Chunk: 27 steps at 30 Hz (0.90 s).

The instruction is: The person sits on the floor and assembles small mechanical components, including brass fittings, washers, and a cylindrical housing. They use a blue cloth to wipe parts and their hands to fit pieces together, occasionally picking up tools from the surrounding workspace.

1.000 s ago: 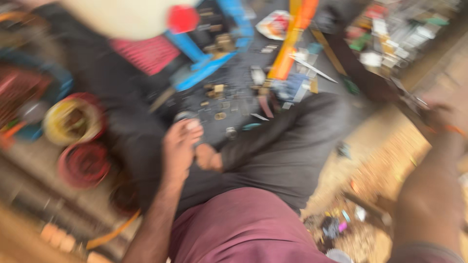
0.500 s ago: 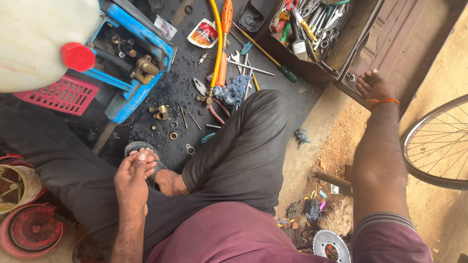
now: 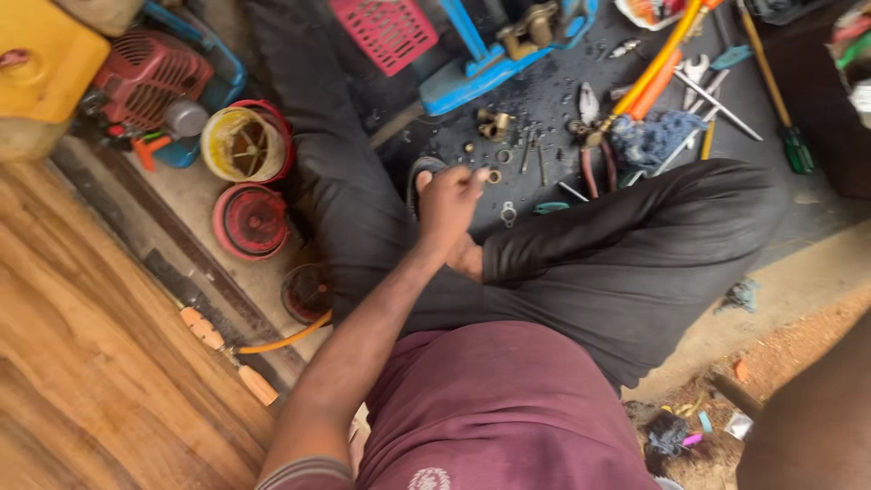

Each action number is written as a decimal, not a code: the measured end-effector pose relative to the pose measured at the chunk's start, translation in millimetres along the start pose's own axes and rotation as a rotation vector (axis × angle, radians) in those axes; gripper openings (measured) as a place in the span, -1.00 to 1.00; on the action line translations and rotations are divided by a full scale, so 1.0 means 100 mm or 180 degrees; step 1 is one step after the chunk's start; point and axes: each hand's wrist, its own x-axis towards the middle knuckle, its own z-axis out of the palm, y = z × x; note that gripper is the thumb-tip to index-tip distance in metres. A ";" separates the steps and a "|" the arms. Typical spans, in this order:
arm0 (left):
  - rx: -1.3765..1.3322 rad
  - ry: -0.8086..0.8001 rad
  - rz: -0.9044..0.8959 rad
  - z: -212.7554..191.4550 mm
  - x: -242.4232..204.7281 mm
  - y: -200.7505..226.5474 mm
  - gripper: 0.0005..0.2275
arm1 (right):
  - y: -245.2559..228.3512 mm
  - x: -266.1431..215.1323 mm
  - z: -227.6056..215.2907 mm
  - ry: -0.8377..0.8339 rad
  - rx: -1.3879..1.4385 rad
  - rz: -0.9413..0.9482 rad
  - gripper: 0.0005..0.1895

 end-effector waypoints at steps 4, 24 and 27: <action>0.0443 0.0185 0.0413 0.18 0.20 -0.01 -0.79 | -0.65 -0.48 0.36 -0.0557 -0.1206 -0.0746 -0.64; -0.0262 0.0655 0.0280 -0.27 0.21 -0.28 -0.83 | 0.29 -0.58 3.69 -0.2482 -0.4535 -0.1382 -0.76; -0.0262 0.0686 0.0307 -0.31 0.26 -0.30 -0.82 | 0.33 -0.56 3.63 -0.2178 -0.4339 -0.1727 -0.73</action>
